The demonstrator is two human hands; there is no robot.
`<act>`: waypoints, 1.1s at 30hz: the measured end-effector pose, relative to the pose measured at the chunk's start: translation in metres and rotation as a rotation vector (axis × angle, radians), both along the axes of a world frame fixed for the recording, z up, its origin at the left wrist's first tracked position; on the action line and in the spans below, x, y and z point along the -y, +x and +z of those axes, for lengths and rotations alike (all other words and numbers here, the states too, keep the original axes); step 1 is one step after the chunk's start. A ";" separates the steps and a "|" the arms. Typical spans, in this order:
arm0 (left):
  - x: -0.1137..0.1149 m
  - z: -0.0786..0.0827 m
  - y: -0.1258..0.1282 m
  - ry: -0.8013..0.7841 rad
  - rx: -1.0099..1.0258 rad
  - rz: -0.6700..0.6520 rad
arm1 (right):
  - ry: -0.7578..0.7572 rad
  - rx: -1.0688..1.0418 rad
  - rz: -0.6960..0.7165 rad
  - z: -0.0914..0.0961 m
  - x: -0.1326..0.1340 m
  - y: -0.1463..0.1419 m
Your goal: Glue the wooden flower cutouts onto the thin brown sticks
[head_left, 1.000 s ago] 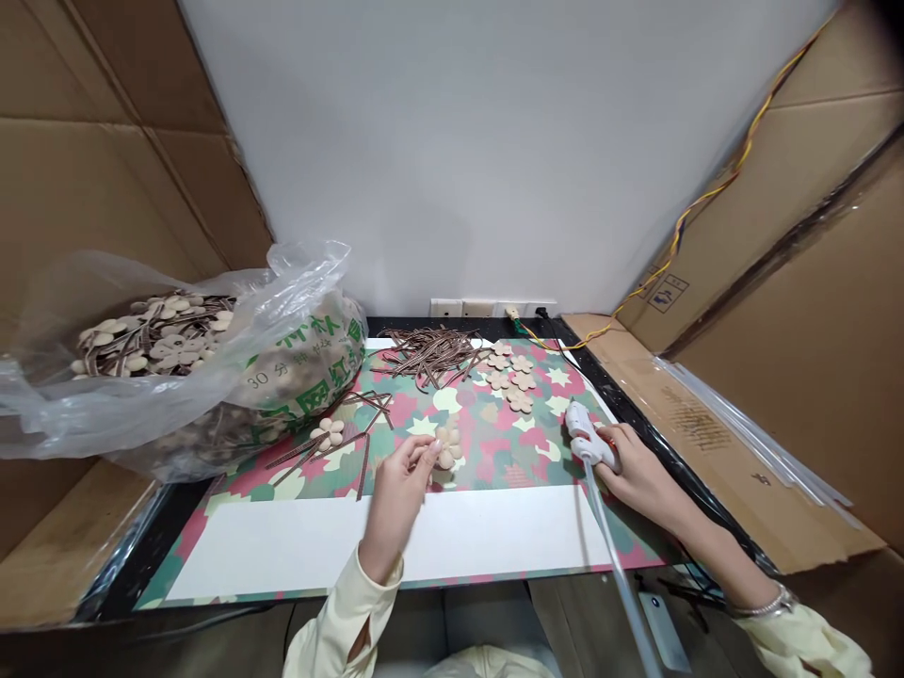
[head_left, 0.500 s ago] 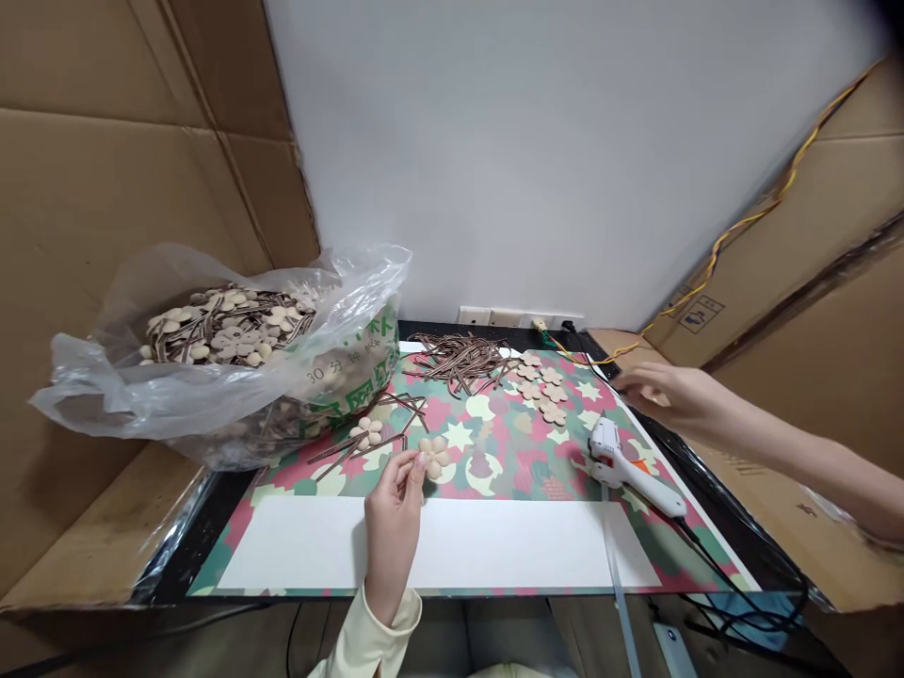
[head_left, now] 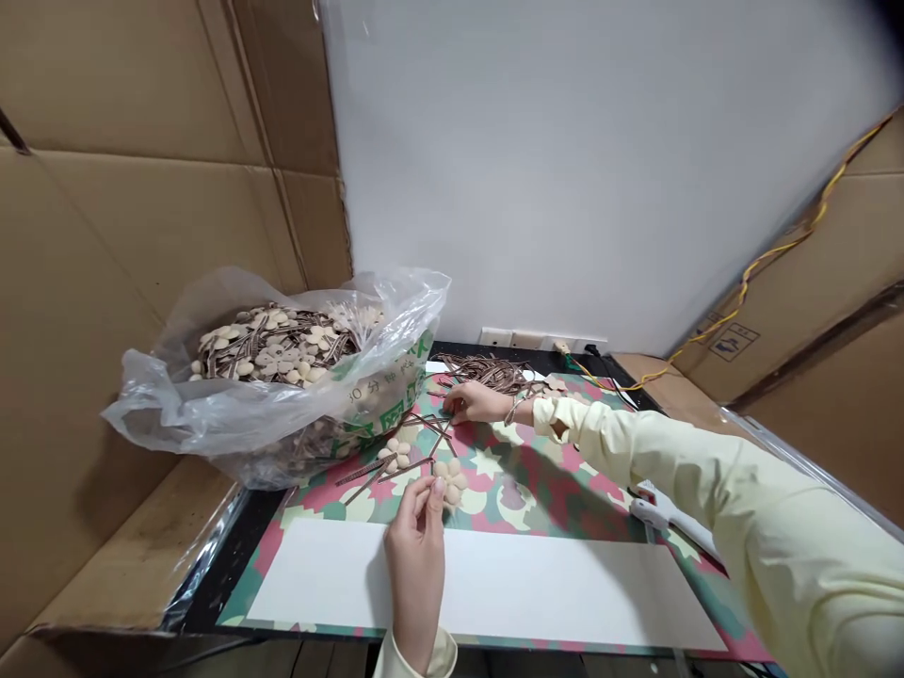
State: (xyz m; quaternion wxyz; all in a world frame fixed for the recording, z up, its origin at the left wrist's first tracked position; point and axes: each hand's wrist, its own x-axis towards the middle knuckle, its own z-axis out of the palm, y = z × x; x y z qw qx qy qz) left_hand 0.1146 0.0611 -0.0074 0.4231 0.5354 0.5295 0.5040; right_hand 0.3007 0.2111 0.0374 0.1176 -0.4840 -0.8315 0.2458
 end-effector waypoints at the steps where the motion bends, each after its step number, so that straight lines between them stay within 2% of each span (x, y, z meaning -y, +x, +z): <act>1: 0.000 -0.001 0.000 -0.007 -0.001 -0.003 | -0.027 -0.007 0.020 0.000 -0.004 0.001; 7: 0.000 -0.003 -0.001 -0.048 -0.020 -0.006 | -0.108 -0.062 0.090 -0.005 -0.011 0.013; 14: -0.001 -0.004 -0.001 -0.064 -0.001 -0.021 | 0.001 -0.117 0.024 -0.026 -0.009 0.008; 18: -0.002 -0.003 0.000 -0.068 -0.007 -0.025 | 0.026 -0.077 0.001 -0.021 -0.008 0.008; 22: -0.003 -0.003 0.000 -0.070 -0.028 -0.043 | 0.061 0.040 -0.010 0.008 -0.001 0.024; 27: -0.007 0.002 0.001 -0.052 -0.055 -0.082 | 0.205 0.248 -0.031 0.063 0.032 0.057; 30: -0.014 0.017 0.003 -0.013 -0.052 -0.120 | 0.272 0.332 -0.046 0.102 0.061 0.074; 33: -0.024 0.042 0.009 0.035 -0.109 -0.236 | 0.326 0.358 0.046 0.138 0.098 0.081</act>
